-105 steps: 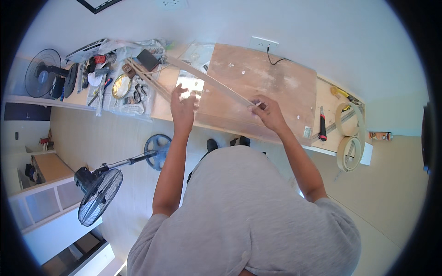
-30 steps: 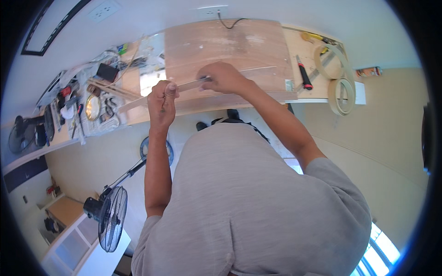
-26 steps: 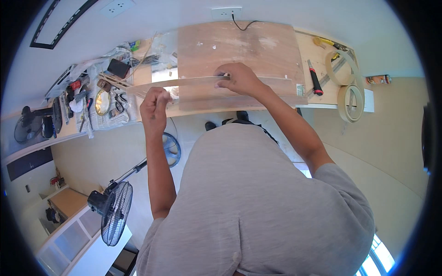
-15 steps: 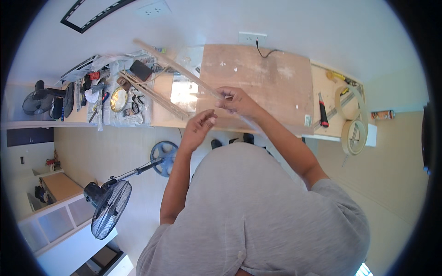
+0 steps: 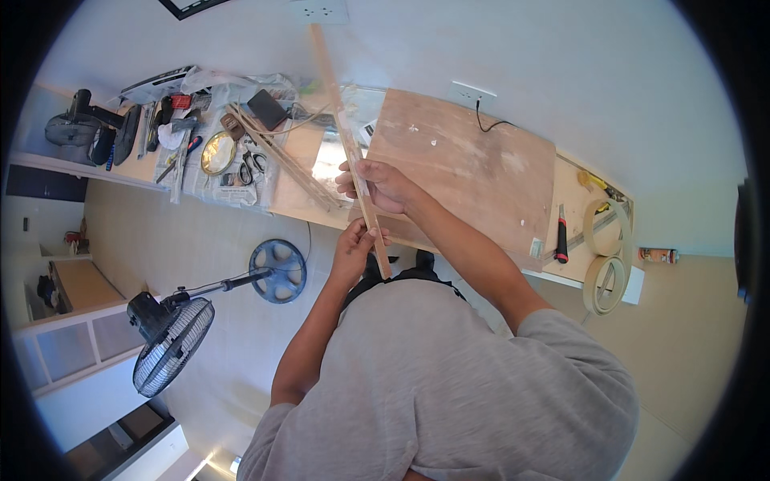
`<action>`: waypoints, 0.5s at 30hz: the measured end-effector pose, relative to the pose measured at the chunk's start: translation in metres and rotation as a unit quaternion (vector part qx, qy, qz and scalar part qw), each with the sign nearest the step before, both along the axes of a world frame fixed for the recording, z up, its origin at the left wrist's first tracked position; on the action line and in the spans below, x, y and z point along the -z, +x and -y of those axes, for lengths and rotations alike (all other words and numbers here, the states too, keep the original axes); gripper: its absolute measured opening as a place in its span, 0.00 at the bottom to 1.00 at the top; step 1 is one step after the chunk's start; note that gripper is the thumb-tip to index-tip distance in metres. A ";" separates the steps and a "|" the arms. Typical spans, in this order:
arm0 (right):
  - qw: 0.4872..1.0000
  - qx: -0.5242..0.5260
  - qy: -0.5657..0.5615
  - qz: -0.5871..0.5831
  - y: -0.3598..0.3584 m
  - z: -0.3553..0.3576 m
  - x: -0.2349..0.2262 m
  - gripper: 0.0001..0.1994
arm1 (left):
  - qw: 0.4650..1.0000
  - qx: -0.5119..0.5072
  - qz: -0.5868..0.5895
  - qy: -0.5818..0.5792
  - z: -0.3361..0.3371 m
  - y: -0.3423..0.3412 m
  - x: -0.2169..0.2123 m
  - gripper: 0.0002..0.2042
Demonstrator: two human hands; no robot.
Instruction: The person assembles a wooden frame by hand, aligning and fitting thin wooden strips along the edges of a flat board. They repeatedly adjust the pieces to ensure proper alignment and fit.
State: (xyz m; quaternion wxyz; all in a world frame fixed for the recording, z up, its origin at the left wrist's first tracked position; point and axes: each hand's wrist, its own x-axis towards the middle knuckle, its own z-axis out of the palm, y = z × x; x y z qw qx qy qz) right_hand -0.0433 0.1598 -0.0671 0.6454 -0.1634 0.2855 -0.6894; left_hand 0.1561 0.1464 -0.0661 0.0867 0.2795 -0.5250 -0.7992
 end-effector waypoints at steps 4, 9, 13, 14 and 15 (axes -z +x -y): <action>0.997 -0.035 -0.033 0.059 -0.003 0.016 0.005 0.25 | 0.998 -0.062 -0.028 -0.001 0.005 0.008 0.006 0.18; 0.999 -0.016 0.031 -0.036 0.000 0.025 0.006 0.29 | 0.993 -0.110 -0.021 -0.043 0.019 0.022 0.012 0.18; 0.989 0.035 0.117 -0.083 0.001 0.025 0.015 0.21 | 0.984 -0.127 0.059 -0.113 0.020 0.040 0.015 0.17; 0.985 0.045 0.130 -0.107 0.000 0.024 0.019 0.21 | 0.976 -0.121 0.098 -0.155 0.018 0.046 0.016 0.17; 0.982 0.049 0.138 -0.117 -0.001 0.022 0.024 0.19 | 0.971 -0.130 0.102 -0.175 0.015 0.051 0.018 0.17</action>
